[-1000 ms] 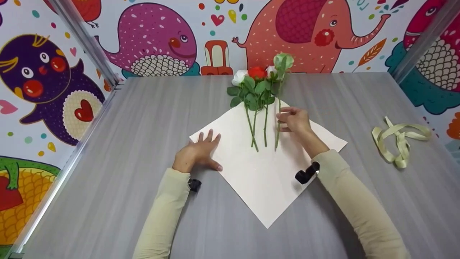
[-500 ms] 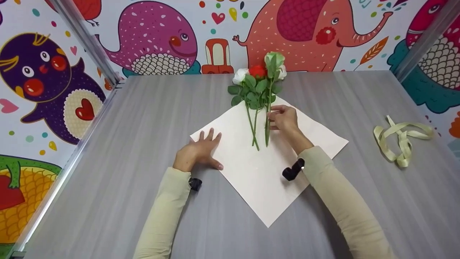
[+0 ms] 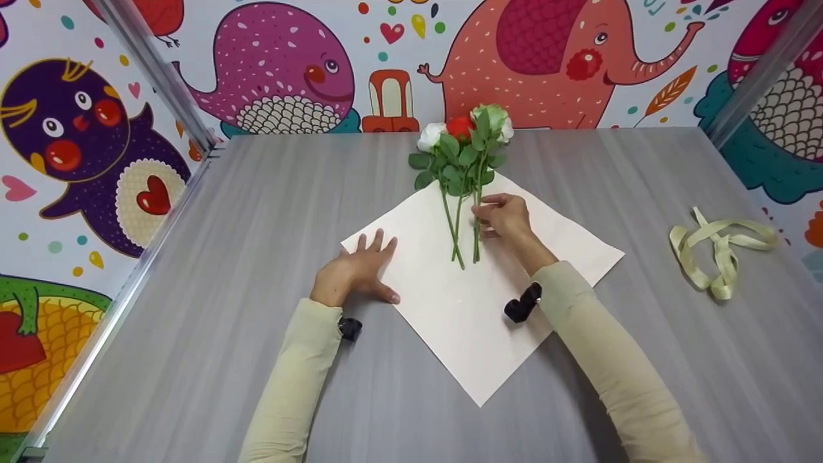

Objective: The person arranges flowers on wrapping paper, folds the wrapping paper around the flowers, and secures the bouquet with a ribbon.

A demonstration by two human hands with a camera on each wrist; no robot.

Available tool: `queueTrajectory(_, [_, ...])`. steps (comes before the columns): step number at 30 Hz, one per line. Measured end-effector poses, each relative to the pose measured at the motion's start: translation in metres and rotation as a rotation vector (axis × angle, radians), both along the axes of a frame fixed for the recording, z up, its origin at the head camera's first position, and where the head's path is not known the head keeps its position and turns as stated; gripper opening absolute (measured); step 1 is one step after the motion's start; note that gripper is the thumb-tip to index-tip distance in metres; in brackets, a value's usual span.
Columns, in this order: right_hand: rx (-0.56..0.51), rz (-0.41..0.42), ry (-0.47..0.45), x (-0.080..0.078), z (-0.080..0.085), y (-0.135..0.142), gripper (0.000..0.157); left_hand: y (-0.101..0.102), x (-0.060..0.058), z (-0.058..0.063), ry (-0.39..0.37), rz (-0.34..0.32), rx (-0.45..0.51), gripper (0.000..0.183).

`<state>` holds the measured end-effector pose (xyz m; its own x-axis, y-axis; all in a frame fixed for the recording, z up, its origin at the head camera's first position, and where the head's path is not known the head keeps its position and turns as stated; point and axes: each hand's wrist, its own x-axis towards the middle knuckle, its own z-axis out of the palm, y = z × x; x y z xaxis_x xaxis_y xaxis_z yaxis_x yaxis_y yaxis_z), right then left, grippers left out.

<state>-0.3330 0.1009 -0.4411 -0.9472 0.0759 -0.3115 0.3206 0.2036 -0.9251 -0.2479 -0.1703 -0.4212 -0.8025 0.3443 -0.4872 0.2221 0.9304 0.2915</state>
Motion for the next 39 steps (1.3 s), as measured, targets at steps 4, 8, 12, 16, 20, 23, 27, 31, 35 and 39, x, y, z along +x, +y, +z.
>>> queueTrajectory(4, [0.007, 0.015, -0.005, 0.000, -0.002, 0.002, 0.043, 0.000, 0.000, 0.000, -0.003, 0.002, 0.003, 0.117])
queueTrajectory(8, [0.014, 0.021, -0.015, 0.001, -0.001, 0.004, 0.043, 0.000, -0.001, 0.000, 0.002, 0.001, 0.000, 0.117])
queueTrajectory(12, [0.018, 0.037, -0.016, 0.002, 0.000, 0.006, 0.044, 0.000, -0.001, -0.001, 0.009, 0.000, -0.005, 0.117])
queueTrajectory(16, [0.015, 0.058, -0.011, 0.004, 0.001, 0.009, 0.046, 0.000, -0.002, 0.000, 0.012, -0.005, -0.010, 0.117])
queueTrajectory(20, [0.029, 0.088, -0.012, 0.005, 0.003, 0.013, 0.049, 0.000, -0.001, 0.000, 0.003, -0.003, -0.003, 0.117])
queueTrajectory(23, [0.077, 0.125, 0.007, 0.007, 0.007, 0.017, 0.049, -0.001, -0.001, 0.001, -0.001, 0.001, 0.005, 0.117])
queueTrajectory(27, [0.179, 0.188, 0.041, 0.011, 0.015, 0.024, 0.052, 0.000, -0.002, 0.000, -0.004, 0.004, 0.004, 0.117])
queueTrajectory(31, [0.284, 0.260, 0.068, 0.019, 0.022, 0.033, 0.054, 0.001, -0.001, 0.000, -0.020, 0.020, 0.011, 0.116])
queueTrajectory(35, [0.384, 0.357, 0.123, 0.028, 0.024, 0.043, 0.054, 0.003, 0.002, 0.003, -0.025, 0.034, 0.000, 0.112])
queueTrajectory(39, [0.468, 0.427, 0.226, 0.040, 0.025, 0.053, 0.053, 0.007, 0.008, 0.006, -0.012, 0.010, -0.022, 0.104])
